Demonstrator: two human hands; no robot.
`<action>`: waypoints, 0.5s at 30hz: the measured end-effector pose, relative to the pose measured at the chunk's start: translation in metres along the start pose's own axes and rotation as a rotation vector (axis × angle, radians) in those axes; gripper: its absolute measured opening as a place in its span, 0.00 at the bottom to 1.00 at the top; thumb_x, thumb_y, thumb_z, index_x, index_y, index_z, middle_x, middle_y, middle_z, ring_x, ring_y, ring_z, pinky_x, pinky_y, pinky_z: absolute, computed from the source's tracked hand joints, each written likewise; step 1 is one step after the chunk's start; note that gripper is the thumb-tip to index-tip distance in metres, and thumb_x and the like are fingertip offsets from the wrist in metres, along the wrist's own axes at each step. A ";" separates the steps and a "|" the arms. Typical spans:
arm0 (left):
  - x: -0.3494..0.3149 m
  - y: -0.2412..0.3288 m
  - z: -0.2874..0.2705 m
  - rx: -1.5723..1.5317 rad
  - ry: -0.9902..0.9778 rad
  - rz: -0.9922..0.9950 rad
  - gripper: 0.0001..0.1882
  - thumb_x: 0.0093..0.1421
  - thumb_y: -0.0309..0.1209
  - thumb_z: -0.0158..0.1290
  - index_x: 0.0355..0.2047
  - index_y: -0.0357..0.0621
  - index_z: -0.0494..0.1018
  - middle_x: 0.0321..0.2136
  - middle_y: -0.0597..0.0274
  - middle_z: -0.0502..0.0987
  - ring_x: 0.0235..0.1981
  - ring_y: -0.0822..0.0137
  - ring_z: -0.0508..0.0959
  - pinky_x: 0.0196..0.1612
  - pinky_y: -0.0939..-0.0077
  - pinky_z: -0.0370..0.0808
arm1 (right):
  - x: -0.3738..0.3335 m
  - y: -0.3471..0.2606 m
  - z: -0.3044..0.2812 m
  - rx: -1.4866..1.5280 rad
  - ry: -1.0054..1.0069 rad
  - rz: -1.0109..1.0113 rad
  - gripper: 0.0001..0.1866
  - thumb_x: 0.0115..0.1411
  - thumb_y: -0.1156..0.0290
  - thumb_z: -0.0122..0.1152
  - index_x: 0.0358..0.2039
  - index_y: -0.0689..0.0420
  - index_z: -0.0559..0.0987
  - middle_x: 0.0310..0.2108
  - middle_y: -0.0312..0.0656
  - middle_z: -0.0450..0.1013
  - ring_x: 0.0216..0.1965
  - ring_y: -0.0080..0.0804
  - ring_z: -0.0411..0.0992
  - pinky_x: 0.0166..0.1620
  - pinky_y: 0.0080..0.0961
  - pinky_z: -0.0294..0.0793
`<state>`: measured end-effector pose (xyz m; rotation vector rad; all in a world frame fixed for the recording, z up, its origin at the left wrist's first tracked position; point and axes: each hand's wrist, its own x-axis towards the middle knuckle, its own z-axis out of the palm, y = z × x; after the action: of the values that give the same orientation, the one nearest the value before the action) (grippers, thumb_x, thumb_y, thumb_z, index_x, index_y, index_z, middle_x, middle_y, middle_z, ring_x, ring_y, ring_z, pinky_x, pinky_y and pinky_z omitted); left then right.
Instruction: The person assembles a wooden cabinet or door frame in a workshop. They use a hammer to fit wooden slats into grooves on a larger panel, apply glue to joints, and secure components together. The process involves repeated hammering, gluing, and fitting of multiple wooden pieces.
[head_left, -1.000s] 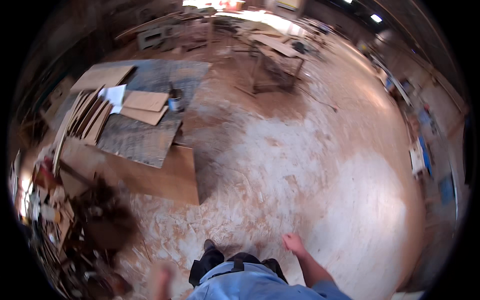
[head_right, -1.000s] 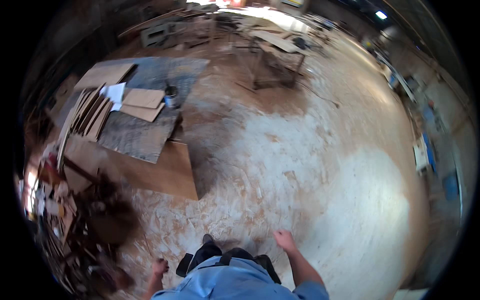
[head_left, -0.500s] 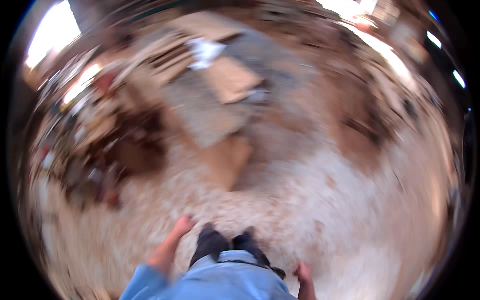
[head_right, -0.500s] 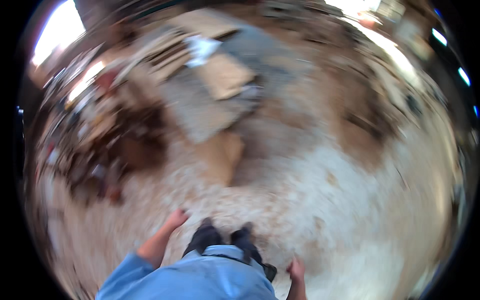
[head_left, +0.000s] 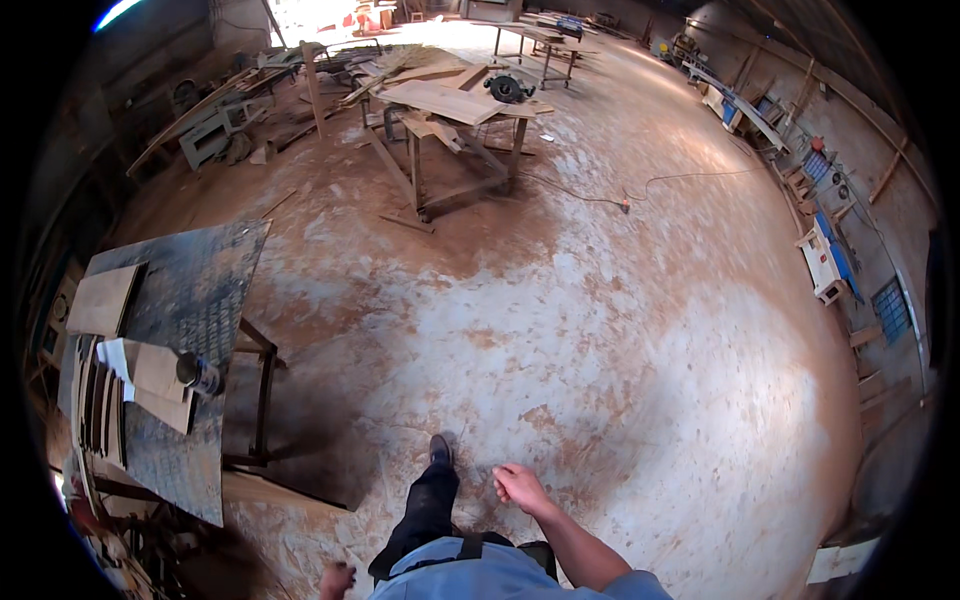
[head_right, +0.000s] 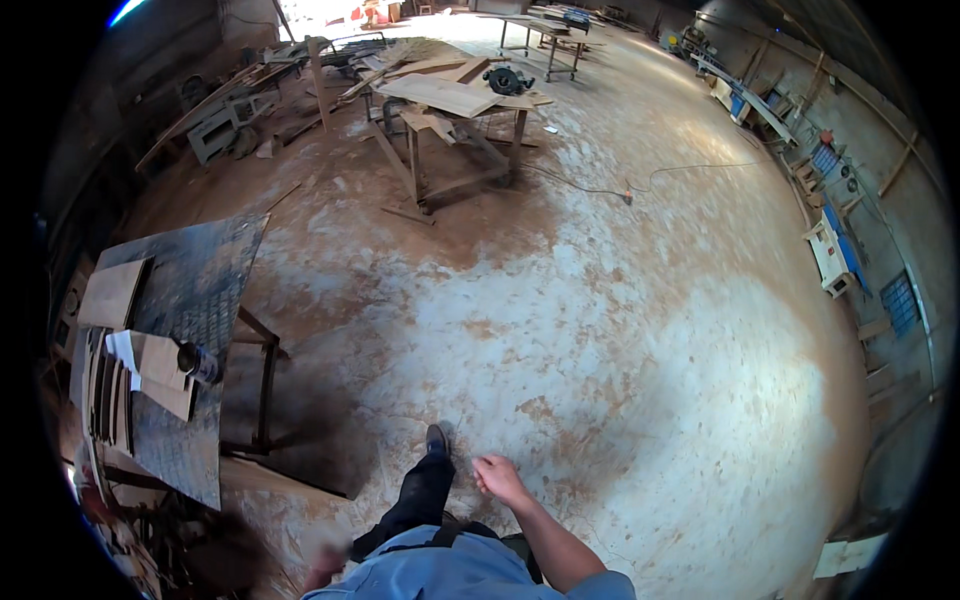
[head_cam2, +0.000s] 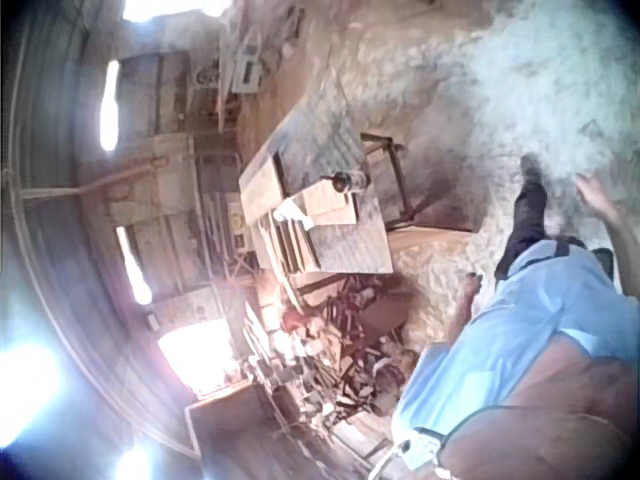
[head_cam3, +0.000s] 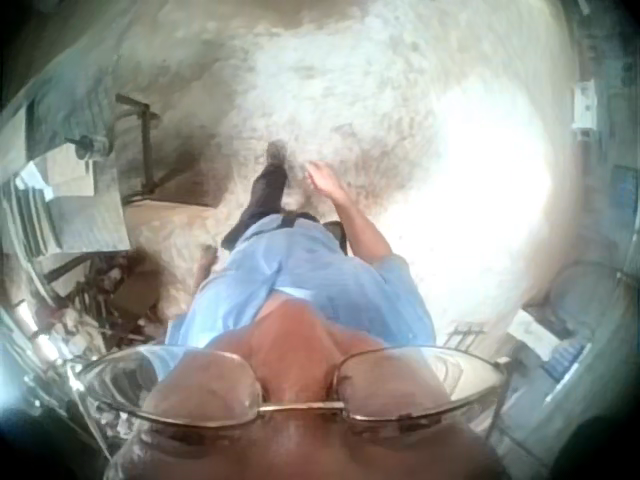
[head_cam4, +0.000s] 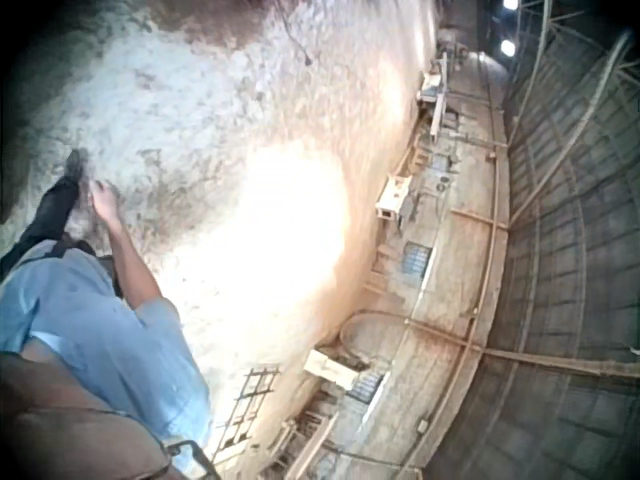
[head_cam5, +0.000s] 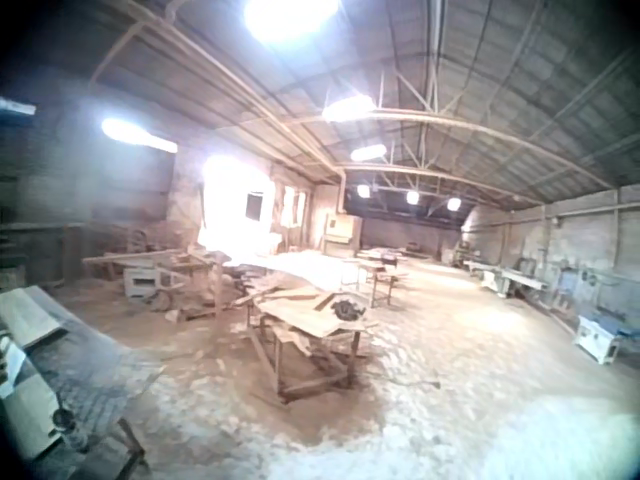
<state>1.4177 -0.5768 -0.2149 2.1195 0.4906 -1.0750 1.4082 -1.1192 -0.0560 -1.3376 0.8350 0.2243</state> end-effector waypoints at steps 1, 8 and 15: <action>-0.008 0.074 -0.007 0.012 0.007 0.051 0.21 0.52 0.30 0.55 0.44 0.30 0.70 0.23 0.54 0.77 0.19 0.67 0.76 0.20 0.72 0.74 | 0.005 -0.019 -0.005 0.001 0.024 0.009 0.12 0.63 0.64 0.54 0.34 0.62 0.76 0.23 0.35 0.72 0.21 0.20 0.69 0.23 0.20 0.71; 0.034 0.357 -0.006 -0.089 0.074 0.098 0.24 0.55 0.27 0.52 0.52 0.30 0.66 0.31 0.53 0.76 0.23 0.68 0.77 0.22 0.74 0.74 | 0.109 -0.112 -0.102 0.073 0.207 -0.015 0.12 0.63 0.64 0.55 0.34 0.61 0.76 0.22 0.35 0.71 0.19 0.21 0.68 0.22 0.21 0.71; 0.123 0.468 0.002 -0.026 -0.025 0.117 0.27 0.55 0.27 0.54 0.54 0.29 0.64 0.34 0.51 0.77 0.25 0.67 0.78 0.24 0.74 0.75 | 0.235 -0.185 -0.203 0.502 0.327 0.113 0.09 0.64 0.65 0.51 0.30 0.55 0.72 0.22 0.39 0.73 0.21 0.28 0.72 0.23 0.27 0.74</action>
<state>1.7695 -0.8953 -0.1211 2.0828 0.3617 -1.0224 1.5996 -1.4252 -0.0660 -0.8634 1.1551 -0.1185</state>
